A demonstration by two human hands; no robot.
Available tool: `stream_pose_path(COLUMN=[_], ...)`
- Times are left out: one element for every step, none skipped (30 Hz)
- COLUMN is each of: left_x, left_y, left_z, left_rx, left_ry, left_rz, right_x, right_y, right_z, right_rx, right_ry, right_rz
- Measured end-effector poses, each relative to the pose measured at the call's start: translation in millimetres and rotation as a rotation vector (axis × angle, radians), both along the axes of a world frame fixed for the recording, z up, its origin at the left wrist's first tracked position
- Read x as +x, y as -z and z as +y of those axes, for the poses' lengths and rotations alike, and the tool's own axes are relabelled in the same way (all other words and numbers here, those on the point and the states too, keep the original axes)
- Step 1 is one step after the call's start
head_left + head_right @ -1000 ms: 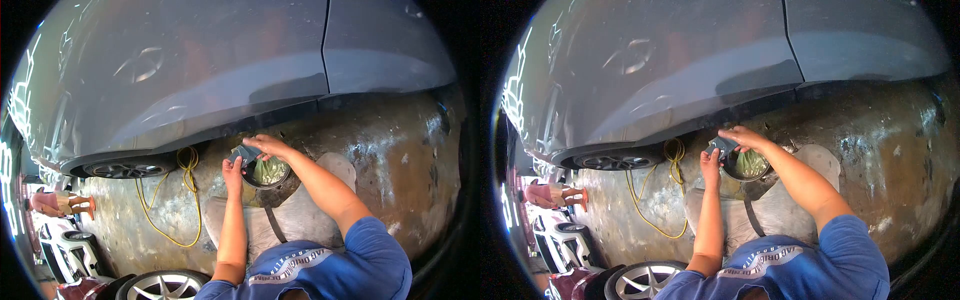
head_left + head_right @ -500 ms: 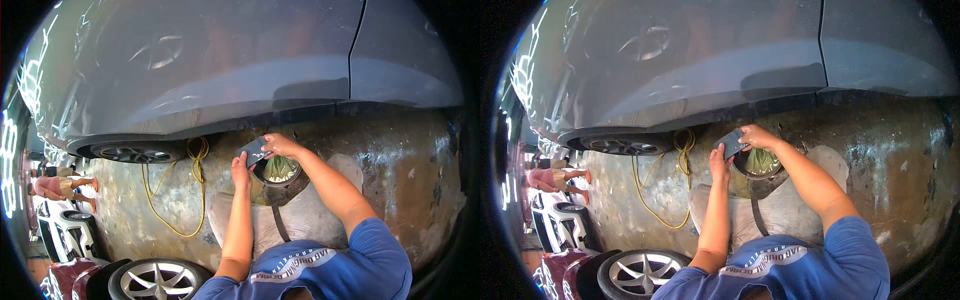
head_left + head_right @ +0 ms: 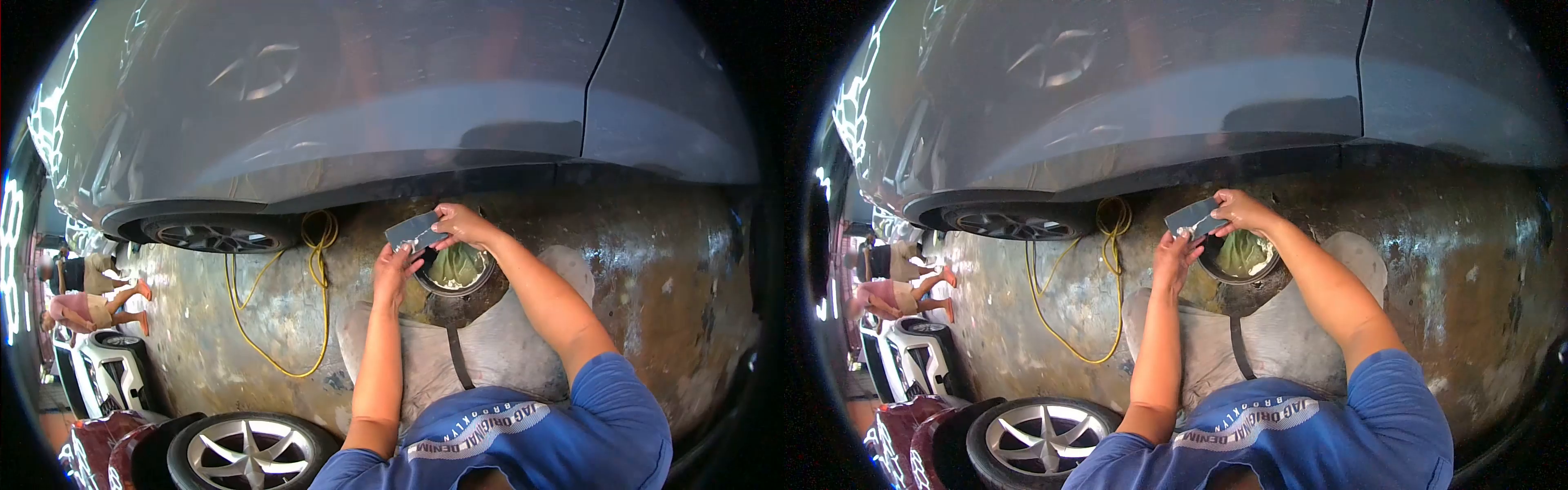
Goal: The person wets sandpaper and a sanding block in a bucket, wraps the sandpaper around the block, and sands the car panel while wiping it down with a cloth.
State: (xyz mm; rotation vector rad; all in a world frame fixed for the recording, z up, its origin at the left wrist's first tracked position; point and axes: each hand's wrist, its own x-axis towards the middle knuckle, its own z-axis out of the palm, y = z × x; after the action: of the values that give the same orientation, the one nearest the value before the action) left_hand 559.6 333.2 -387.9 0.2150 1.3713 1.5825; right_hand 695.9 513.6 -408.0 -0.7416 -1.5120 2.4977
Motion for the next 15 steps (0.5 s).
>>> stream_pose_path(left_x=[-3.5, -7.8, -11.0, -14.5, -18.1, -17.1, -17.2, -18.5, -18.5, -17.1, -15.1, -14.5, -14.0, -9.8, -4.9], left_y=[4.4, 10.8, 14.1, 17.4, 20.9, 17.1, 12.6, 7.4, 3.4, 7.7, 13.1, 18.8, 26.0, 35.3, 51.3], left_z=[-2.3, -5.0, -7.1, -8.8, -9.5, -9.0, -10.7, -14.6, -17.0, -20.0, -21.8, -22.6, -22.3, -19.9, -18.3], left_rx=[-0.011, -0.024, -0.036, -0.059, -0.081, -0.105, -0.076, -0.049, -0.021, -0.013, -0.001, 0.013, -0.015, -0.049, -0.120], left_ry=[0.013, 0.027, 0.040, 0.047, 0.056, 0.066, 0.109, 0.152, 0.193, 0.210, 0.223, 0.233, 0.196, 0.139, 0.069], left_rz=[0.015, 0.030, 0.045, 0.066, 0.085, 0.100, 0.057, 0.014, -0.028, -0.097, -0.162, -0.222, -0.293, -0.264, -0.190], right_x=[-1.1, -2.6, -4.1, -5.4, -6.3, -5.5, -4.1, -3.1, -4.0, -6.1, -8.3, -10.6, -12.3, -10.0, -18.4], right_y=[0.3, 0.8, 0.8, 0.7, 0.6, 0.5, 0.5, 0.7, 4.5, 7.6, 10.4, 18.1, 19.8, 20.6, 52.5], right_z=[-0.6, -2.4, -4.1, -5.2, -5.3, -5.0, -4.5, -4.6, -4.5, -5.9, -11.0, -17.5, -22.1, -28.6, -31.1], right_rx=[-0.004, -0.017, -0.029, -0.040, -0.038, -0.038, -0.038, -0.039, -0.040, -0.040, -0.038, -0.036, -0.011, 0.103, 0.270], right_ry=[0.006, 0.014, 0.022, 0.031, 0.007, -0.015, -0.034, -0.052, -0.071, -0.093, -0.137, -0.184, -0.223, -0.206, -0.269], right_rz=[0.008, 0.014, 0.020, 0.025, 0.024, 0.018, 0.012, 0.001, -0.008, -0.016, -0.033, -0.046, -0.117, -0.166, -0.207])
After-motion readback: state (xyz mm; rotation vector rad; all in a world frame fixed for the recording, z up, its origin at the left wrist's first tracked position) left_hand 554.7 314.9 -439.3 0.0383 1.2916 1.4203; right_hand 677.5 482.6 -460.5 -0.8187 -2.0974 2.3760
